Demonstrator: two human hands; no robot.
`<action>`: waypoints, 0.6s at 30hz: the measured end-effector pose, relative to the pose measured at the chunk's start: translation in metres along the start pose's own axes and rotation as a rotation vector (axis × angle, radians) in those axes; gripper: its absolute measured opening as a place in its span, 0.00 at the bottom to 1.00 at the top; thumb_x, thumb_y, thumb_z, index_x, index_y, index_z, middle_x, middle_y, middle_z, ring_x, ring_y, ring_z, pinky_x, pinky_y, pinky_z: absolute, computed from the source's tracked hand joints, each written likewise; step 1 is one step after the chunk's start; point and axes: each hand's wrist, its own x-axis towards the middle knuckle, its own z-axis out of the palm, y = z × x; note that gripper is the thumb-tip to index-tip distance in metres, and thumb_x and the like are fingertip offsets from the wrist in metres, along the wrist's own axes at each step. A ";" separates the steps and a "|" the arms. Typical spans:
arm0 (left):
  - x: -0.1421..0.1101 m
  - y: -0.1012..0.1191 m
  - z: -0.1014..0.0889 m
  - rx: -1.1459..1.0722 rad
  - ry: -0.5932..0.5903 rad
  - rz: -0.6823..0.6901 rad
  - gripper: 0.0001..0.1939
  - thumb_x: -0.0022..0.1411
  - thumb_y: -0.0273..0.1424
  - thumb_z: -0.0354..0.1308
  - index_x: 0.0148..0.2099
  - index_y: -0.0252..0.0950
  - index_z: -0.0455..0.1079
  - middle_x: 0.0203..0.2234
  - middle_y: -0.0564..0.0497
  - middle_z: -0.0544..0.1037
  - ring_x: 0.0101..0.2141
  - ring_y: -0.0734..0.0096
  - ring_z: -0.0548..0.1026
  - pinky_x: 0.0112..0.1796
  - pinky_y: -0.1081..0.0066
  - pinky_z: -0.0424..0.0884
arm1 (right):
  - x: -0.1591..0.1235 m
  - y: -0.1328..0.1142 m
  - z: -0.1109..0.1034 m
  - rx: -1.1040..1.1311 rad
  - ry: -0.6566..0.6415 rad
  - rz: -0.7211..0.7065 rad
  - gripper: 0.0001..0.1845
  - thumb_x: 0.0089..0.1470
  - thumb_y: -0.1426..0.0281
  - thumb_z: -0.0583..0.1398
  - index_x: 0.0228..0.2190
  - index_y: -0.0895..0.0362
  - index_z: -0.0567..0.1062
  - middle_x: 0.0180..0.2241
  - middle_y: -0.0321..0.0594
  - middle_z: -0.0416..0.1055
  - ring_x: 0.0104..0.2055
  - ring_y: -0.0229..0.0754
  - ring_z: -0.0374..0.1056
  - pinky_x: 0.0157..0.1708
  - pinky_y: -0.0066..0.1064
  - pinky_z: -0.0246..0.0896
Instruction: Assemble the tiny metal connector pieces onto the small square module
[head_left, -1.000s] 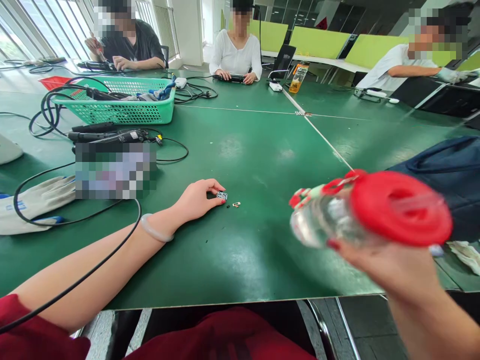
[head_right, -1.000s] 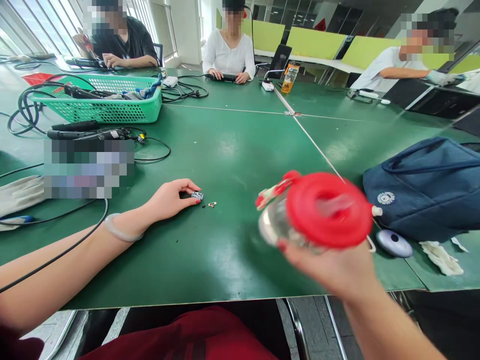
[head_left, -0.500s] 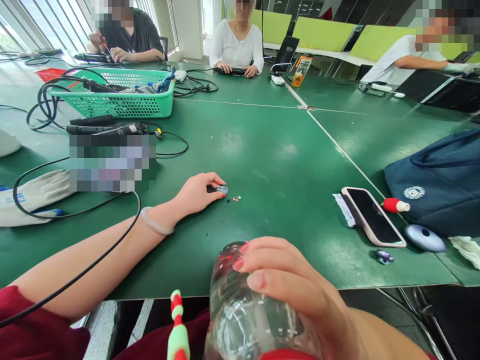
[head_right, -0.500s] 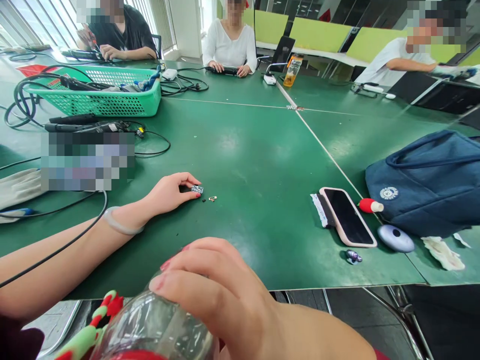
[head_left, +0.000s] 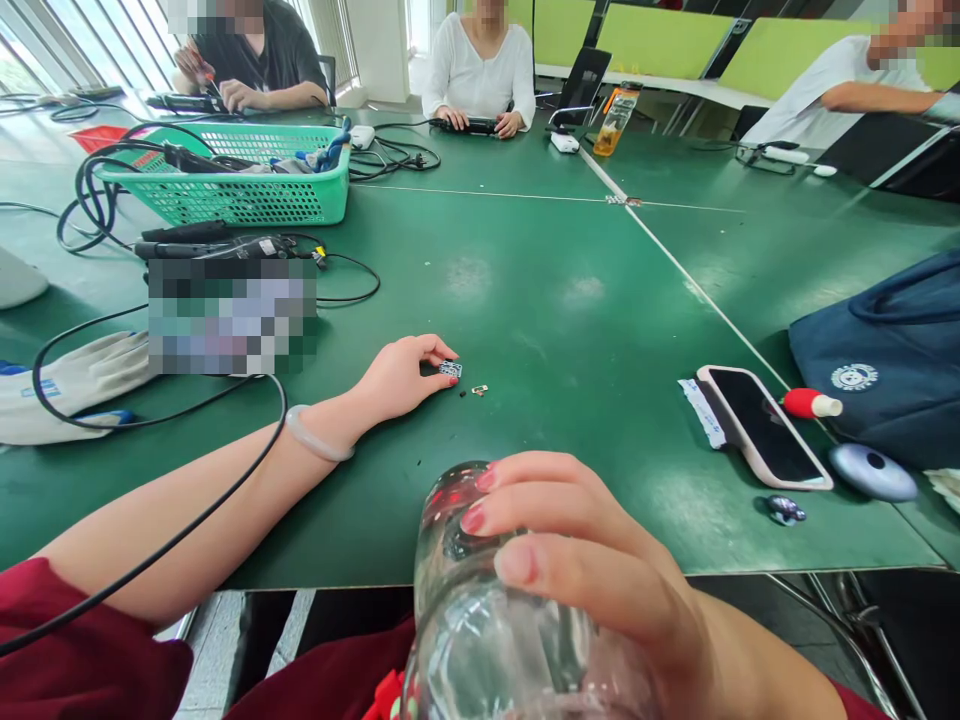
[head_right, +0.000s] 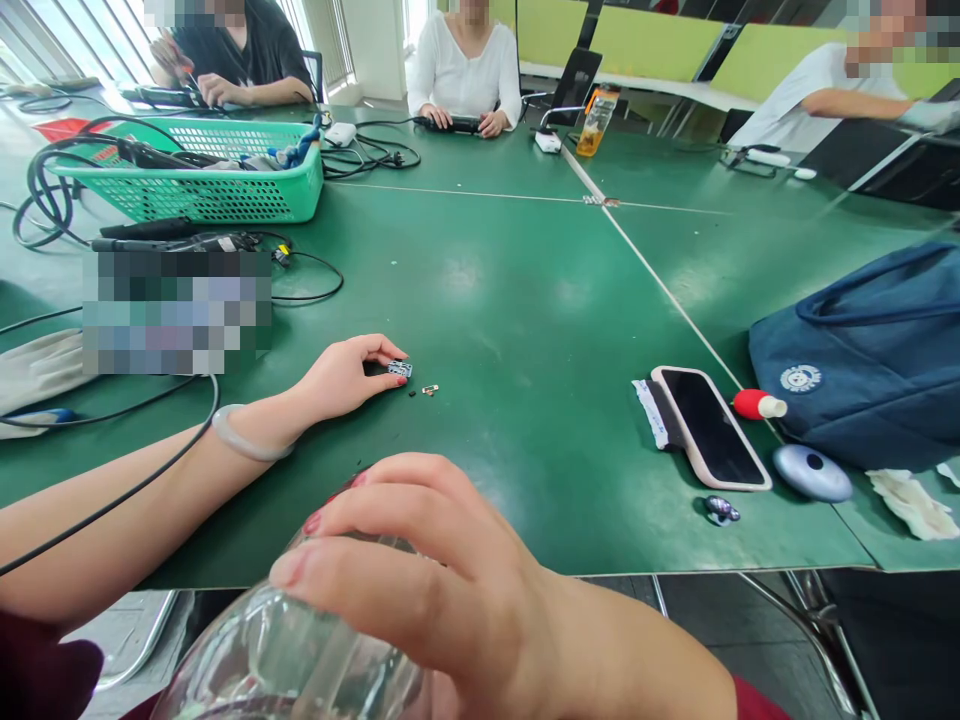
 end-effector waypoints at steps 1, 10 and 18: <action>0.000 0.000 0.000 0.000 -0.003 -0.001 0.13 0.53 0.37 0.63 0.41 0.39 0.73 0.34 0.52 0.79 0.38 0.65 0.77 0.44 0.65 0.70 | 0.002 0.000 0.000 0.001 0.003 -0.007 0.27 0.46 0.56 0.67 0.49 0.46 0.73 0.36 0.38 0.76 0.36 0.47 0.74 0.44 0.44 0.71; 0.000 0.001 0.000 -0.007 -0.008 -0.004 0.13 0.53 0.37 0.63 0.41 0.39 0.72 0.34 0.52 0.79 0.38 0.65 0.77 0.44 0.65 0.70 | 0.010 -0.004 -0.007 -0.021 -0.067 0.082 0.24 0.43 0.62 0.69 0.45 0.47 0.75 0.35 0.38 0.76 0.37 0.47 0.74 0.44 0.42 0.71; -0.001 0.001 -0.002 0.014 -0.004 -0.009 0.13 0.53 0.37 0.63 0.41 0.40 0.73 0.33 0.53 0.78 0.38 0.65 0.76 0.43 0.66 0.69 | 0.016 0.000 -0.007 0.048 -0.041 -0.057 0.30 0.49 0.62 0.66 0.54 0.51 0.68 0.39 0.42 0.76 0.39 0.48 0.74 0.46 0.45 0.70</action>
